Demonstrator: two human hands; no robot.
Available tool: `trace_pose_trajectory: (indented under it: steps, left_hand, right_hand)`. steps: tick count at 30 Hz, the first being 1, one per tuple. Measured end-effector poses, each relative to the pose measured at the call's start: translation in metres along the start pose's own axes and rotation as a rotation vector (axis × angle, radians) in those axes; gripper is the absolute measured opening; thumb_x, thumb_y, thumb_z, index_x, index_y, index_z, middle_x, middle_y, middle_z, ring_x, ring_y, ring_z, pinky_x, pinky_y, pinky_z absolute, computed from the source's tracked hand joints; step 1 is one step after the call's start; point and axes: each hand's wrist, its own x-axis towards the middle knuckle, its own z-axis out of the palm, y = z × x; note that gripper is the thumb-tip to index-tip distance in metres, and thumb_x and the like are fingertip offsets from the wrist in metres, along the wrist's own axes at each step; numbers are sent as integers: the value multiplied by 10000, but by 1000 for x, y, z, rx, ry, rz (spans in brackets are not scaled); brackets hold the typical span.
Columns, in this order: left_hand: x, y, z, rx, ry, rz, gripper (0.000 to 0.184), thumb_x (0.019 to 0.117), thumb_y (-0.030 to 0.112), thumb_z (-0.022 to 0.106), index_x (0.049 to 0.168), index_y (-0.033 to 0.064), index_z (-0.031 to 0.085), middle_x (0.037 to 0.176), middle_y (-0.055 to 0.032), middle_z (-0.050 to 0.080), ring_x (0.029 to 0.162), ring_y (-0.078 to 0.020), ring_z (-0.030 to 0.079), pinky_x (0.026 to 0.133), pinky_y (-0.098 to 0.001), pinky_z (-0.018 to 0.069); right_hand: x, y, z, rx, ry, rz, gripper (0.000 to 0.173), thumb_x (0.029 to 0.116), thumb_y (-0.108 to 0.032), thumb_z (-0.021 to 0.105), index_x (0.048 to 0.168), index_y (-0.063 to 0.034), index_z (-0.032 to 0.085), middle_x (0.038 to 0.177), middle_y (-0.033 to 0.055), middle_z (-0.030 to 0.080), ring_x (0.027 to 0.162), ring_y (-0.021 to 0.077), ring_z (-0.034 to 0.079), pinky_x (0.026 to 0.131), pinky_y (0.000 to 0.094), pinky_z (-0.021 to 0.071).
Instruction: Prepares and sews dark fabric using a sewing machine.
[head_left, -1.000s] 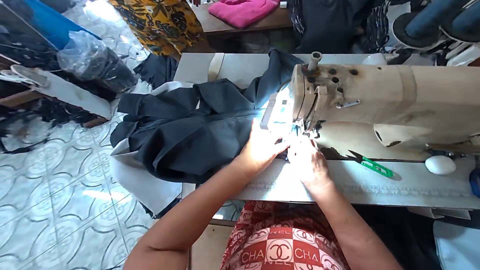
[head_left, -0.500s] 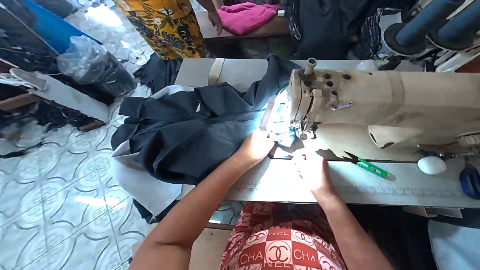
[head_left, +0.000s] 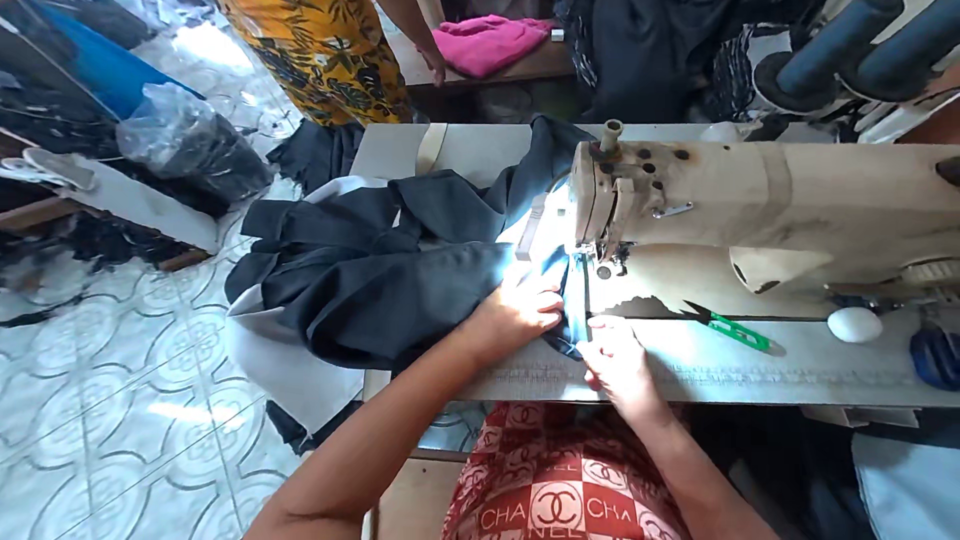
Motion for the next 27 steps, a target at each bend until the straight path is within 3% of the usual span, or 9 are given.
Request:
trace_pose_trajectory:
  steps: [3,5,6,11,14,16,20,23,27]
  left_hand:
    - [3,15,-3,34,-77,-71,248,1008,24,521,972,138,737,1095,-15,747,1265,-242,618,1060,-587,427]
    - [6,23,-2,61,-81,-115,233,986,6,537,947,123,735,1060,-34,744,1218,-255,643,961,-569,485]
    - [6,26,0,75,-74,-132,229,981,5,542,932,121,733,1051,-36,738,1194,-253,647,941,-562,483]
    - [6,32,2,125,-32,-172,204,957,8,575,861,113,722,997,-29,724,1107,-236,660,939,-552,457]
    - [5,34,3,115,-19,-192,216,971,27,565,910,140,739,1004,-15,733,1125,-231,663,937,-549,464]
    - [5,34,5,95,5,-198,238,991,52,566,1019,172,769,1005,-26,741,1120,-256,673,936,-580,470]
    - [4,32,9,82,57,-198,251,1009,101,556,1056,205,780,984,-38,739,1049,-272,686,844,-502,537]
    - [3,32,7,68,37,-223,237,1011,117,564,1046,198,784,991,-45,734,1016,-274,690,868,-540,524]
    - [2,30,7,67,53,-217,247,998,103,583,1057,223,790,1007,-34,735,1024,-265,690,941,-600,478]
  right_hand:
    - [6,2,-12,-405,37,-166,267,959,-162,633,1182,-27,686,891,62,708,690,89,676,651,251,586]
    - [11,-7,-10,-577,141,-307,240,979,-194,627,1121,-38,741,1045,130,720,870,195,704,791,340,592]
    - [15,-11,-5,-610,193,-341,237,982,-208,626,1093,-39,749,1072,145,712,905,223,705,808,361,595]
    - [32,-13,19,-691,213,-361,249,960,-198,641,1042,21,723,999,185,716,886,286,722,820,409,595]
    - [32,-9,21,-732,212,-365,222,944,-145,637,1040,33,728,971,189,723,861,287,729,805,403,598]
    - [30,-8,20,-749,213,-350,208,947,-130,629,1039,22,737,979,181,732,880,288,737,810,412,600]
    - [31,-3,18,-765,232,-426,158,914,-74,626,972,0,752,932,166,732,840,281,737,758,408,610]
    - [32,-7,17,-786,179,-409,169,921,-56,613,982,6,757,948,178,742,880,308,743,793,441,606]
    - [31,-6,16,-811,184,-436,160,909,-70,621,940,-6,764,914,162,743,847,289,745,757,421,608]
